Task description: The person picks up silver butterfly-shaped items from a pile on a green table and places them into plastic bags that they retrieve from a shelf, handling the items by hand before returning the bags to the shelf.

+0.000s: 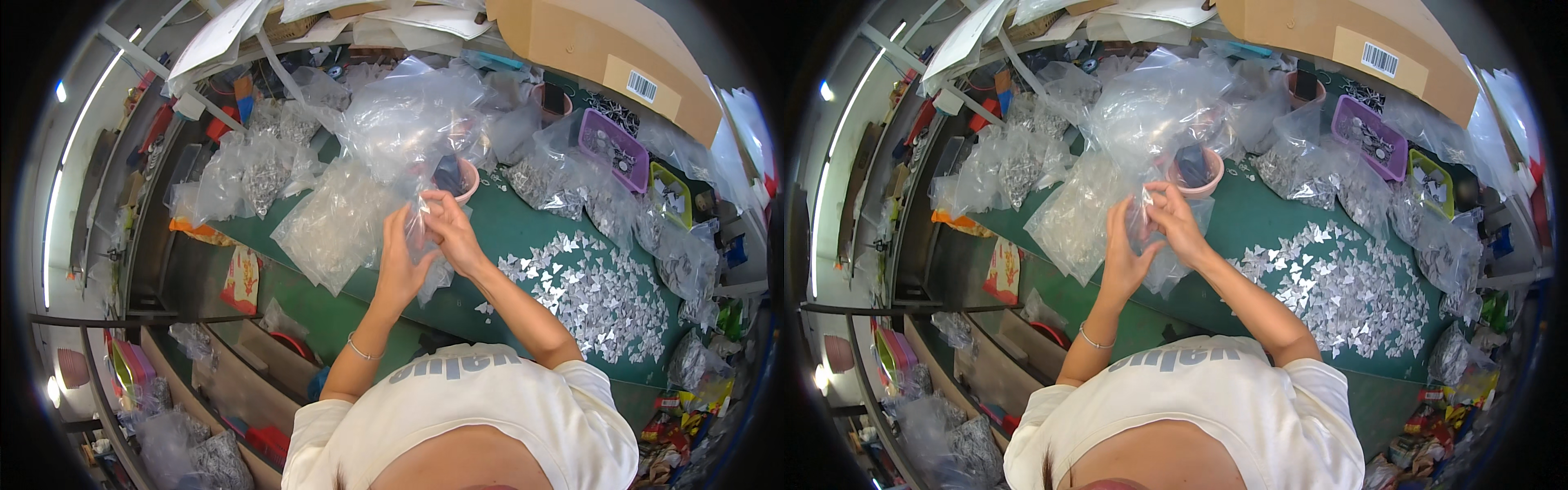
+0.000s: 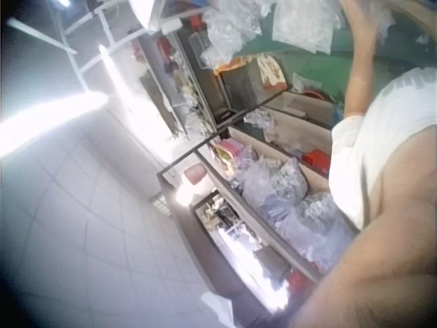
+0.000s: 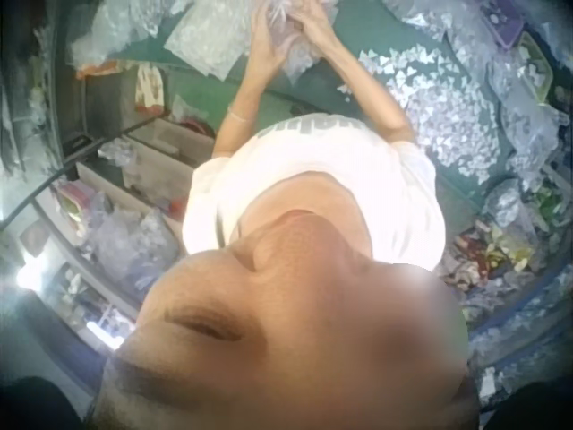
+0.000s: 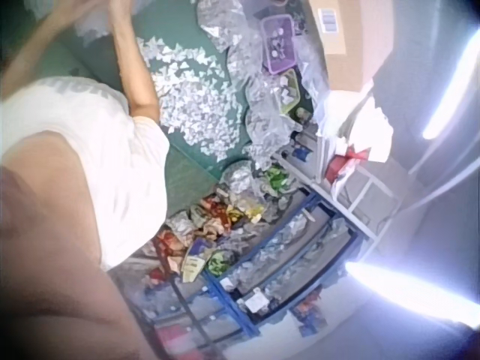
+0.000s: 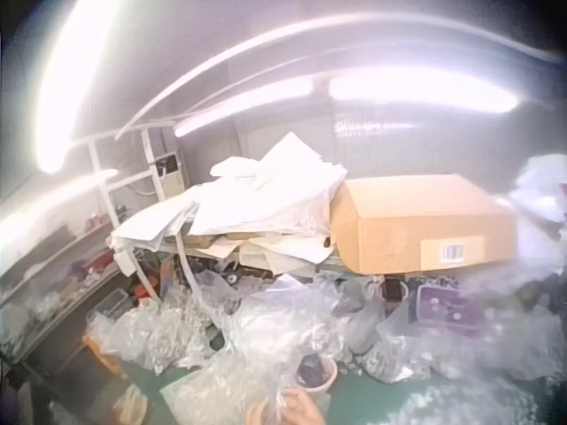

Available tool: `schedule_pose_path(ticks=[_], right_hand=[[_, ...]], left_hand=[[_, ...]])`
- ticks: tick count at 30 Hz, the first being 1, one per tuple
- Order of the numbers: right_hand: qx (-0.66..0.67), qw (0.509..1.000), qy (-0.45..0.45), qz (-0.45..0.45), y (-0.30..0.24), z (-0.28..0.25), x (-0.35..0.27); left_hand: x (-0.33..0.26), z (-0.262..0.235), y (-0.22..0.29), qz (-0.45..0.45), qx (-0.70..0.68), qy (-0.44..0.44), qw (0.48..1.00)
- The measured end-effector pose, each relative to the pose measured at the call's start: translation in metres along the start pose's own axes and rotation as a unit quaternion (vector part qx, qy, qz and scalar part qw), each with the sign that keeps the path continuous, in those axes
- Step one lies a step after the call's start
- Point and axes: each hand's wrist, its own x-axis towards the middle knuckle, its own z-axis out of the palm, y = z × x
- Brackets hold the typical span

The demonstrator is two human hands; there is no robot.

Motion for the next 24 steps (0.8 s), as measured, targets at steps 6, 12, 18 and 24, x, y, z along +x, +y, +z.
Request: schedule_pose_path(ticks=[6, 12, 18, 24], right_hand=[[-0.338, 0.921, -0.012, -0.193, -0.012, -0.016, -0.020], [-0.305, 0.935, 0.168, -0.071, 0.010, -0.139, -0.010], [-0.614, 0.758, 0.155, -0.157, 0.023, -0.211, 0.104], [-0.668, 0.634, 0.313, -0.233, 0.028, -0.293, 0.231]], left_hand=[[0.011, -0.008, -0.027, -0.013, 0.000, -0.045, 0.999], [0.042, -0.028, -0.071, 0.080, 0.033, 0.077, 0.993], [-0.015, -0.017, -0.098, -0.024, 0.065, -0.057, 0.996], [-0.037, -0.012, -0.065, -0.092, 0.127, 0.002, 0.988]])
